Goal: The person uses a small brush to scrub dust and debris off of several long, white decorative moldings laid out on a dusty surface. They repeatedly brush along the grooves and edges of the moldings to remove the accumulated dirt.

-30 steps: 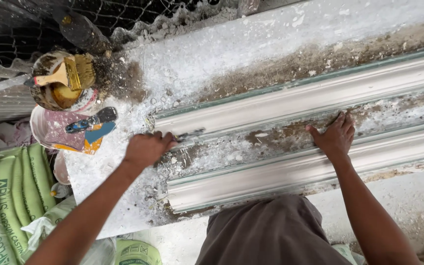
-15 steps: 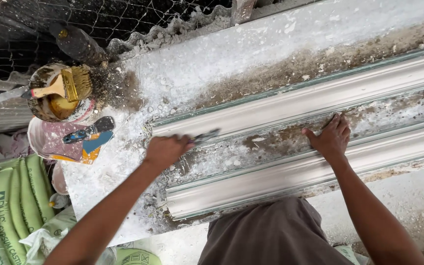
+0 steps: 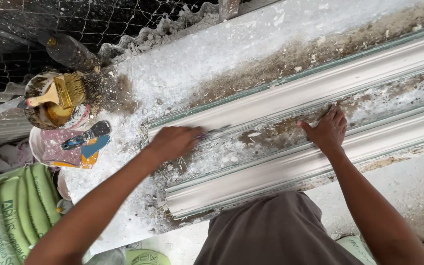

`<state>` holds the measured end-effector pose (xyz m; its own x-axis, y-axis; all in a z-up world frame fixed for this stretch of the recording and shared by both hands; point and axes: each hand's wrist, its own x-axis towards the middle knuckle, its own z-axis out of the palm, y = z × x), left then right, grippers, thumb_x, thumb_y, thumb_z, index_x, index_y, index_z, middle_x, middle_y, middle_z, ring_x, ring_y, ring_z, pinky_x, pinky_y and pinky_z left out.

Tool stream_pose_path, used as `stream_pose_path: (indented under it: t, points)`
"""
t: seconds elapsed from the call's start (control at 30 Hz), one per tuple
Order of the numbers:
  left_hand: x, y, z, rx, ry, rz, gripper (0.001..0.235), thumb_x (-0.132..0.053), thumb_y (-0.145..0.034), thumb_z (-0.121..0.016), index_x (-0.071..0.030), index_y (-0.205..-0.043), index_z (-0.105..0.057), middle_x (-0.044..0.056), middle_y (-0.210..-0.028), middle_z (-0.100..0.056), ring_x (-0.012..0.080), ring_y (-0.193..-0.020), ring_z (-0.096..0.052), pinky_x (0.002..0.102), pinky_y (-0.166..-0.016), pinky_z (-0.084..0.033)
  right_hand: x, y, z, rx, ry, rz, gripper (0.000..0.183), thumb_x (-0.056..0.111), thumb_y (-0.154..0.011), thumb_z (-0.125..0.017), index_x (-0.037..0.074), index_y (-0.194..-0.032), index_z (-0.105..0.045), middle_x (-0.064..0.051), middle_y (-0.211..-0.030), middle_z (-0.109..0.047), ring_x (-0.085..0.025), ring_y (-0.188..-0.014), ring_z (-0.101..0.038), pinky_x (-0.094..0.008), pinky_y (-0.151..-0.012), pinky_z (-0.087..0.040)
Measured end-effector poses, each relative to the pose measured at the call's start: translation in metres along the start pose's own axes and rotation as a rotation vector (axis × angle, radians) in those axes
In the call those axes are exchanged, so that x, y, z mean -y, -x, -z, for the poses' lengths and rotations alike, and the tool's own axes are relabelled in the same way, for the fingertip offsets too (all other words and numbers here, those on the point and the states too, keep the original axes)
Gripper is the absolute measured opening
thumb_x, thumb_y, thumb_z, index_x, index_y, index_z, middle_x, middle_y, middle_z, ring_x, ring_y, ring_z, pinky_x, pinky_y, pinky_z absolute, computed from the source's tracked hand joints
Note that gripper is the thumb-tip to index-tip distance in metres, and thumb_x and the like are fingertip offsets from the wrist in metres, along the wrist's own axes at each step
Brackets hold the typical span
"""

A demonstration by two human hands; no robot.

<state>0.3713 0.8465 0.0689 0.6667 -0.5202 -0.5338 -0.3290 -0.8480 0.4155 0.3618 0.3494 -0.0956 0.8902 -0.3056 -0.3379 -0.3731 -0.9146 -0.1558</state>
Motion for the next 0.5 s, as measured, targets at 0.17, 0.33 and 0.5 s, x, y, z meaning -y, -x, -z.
stream_pose_path:
  t: [0.17, 0.33, 0.5]
  points:
    - [0.031, 0.009, -0.030, -0.052, 0.002, 0.034, 0.036, -0.035, -0.100, -0.056, -0.026, -0.135, -0.061, 0.009, -0.101, -0.074, 0.0312, -0.084, -0.073, 0.047, -0.075, -0.060, -0.006, -0.009, -0.010, -0.002, -0.008, -0.003, 0.144, 0.087, -0.072, -0.066, -0.012, -0.160, -0.009, -0.032, -0.167, -0.010, -0.047, -0.155, -0.008, -0.057, -0.124, -0.015]
    - [-0.045, -0.110, -0.059, -0.221, 0.072, -0.132, 0.042, -0.038, -0.097, -0.062, -0.027, -0.138, -0.061, 0.009, -0.089, -0.073, 0.0309, -0.076, -0.070, 0.048, -0.068, -0.057, -0.003, -0.006, -0.004, -0.006, -0.001, -0.004, 0.145, 0.087, -0.072, -0.066, -0.011, -0.160, -0.008, -0.032, -0.167, -0.009, -0.047, -0.155, -0.007, -0.057, -0.124, -0.013]
    - [-0.095, -0.169, -0.052, -0.239, 0.076, -0.220, 0.028, -0.031, -0.099, -0.060, -0.024, -0.126, -0.062, 0.008, -0.089, -0.073, 0.0301, -0.078, -0.071, 0.046, -0.066, -0.058, -0.003, -0.006, 0.005, 0.013, -0.002, 0.001, 0.147, 0.089, -0.068, -0.065, -0.009, -0.161, -0.009, -0.029, -0.168, -0.011, -0.047, -0.156, -0.011, -0.054, -0.125, -0.018]
